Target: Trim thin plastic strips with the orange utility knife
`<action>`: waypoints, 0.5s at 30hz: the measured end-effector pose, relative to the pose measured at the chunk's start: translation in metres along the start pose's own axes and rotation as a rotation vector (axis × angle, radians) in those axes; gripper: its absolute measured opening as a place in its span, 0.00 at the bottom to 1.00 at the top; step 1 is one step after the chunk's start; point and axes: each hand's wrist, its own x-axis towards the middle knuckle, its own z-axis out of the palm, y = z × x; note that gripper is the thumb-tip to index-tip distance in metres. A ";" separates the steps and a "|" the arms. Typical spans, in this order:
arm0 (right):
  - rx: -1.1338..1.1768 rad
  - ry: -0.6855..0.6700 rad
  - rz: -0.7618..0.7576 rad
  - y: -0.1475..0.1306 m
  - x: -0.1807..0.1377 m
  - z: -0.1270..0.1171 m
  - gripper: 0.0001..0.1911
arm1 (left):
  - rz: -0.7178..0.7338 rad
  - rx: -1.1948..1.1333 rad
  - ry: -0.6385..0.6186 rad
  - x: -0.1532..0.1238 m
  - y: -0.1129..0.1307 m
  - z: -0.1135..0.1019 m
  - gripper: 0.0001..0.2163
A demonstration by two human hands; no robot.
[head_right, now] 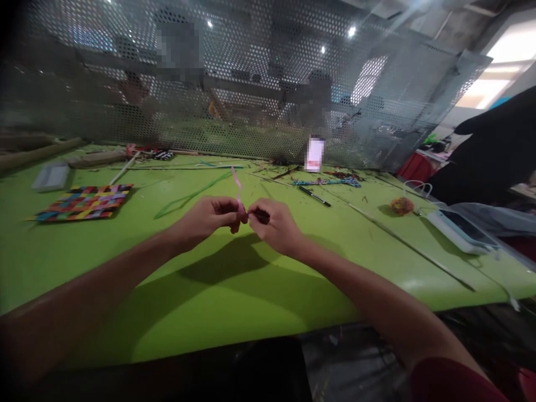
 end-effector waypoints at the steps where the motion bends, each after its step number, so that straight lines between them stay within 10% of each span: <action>1: -0.023 -0.012 -0.013 0.001 0.000 0.000 0.05 | -0.023 0.020 -0.018 0.000 0.001 -0.001 0.04; 15: -0.361 -0.133 -0.242 0.007 0.002 -0.007 0.07 | -0.191 -0.086 -0.138 0.000 -0.003 -0.002 0.08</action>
